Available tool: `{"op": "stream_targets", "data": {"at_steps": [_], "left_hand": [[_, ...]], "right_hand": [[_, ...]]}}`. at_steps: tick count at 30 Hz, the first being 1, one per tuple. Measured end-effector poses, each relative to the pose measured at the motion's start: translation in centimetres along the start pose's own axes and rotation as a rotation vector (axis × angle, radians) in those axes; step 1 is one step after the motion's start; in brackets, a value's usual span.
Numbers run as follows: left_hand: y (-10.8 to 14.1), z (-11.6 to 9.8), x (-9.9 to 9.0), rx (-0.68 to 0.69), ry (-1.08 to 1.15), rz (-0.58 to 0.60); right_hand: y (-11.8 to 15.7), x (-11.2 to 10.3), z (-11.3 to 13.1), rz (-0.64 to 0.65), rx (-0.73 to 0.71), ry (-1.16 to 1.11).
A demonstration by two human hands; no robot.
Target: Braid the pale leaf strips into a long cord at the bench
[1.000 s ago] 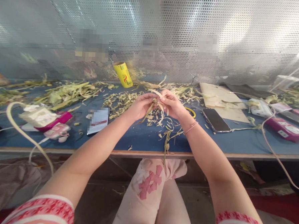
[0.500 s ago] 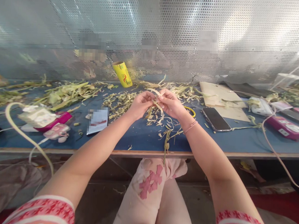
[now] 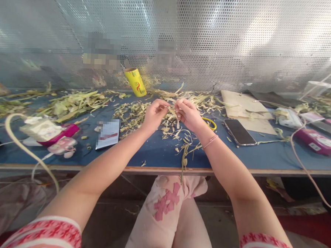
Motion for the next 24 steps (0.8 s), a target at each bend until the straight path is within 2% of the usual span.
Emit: {"op": "stream_targets", "data": {"at_steps": [8, 14, 18, 24], "left_hand": [[0.7, 0.5, 0.8, -0.098, 0.146, -0.048], [0.8, 1.1, 1.0, -0.162, 0.2, -0.128], [0.8, 1.7, 1.0, -0.19, 0.287, -0.16], [1.1, 1.9, 1.5, -0.33, 0.536, -0.201]], "right_hand": [[-0.4, -0.4, -0.3, -0.139, -0.016, -0.006], [-0.6, -0.3, -0.7, -0.082, 0.015, -0.032], [-0.7, -0.4, -1.0, -0.09, 0.03, -0.001], [-0.8, -0.6, -0.8, -0.098, -0.029, 0.062]]}}
Point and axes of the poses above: each hand's wrist, its own y-axis away from the middle knuckle, its own x-axis out of the palm, z = x × y, the point moved 6 cm from there along -y, towards the middle knuckle, and after that the axes turned 14 degrees about x, right-handed, at the moved point
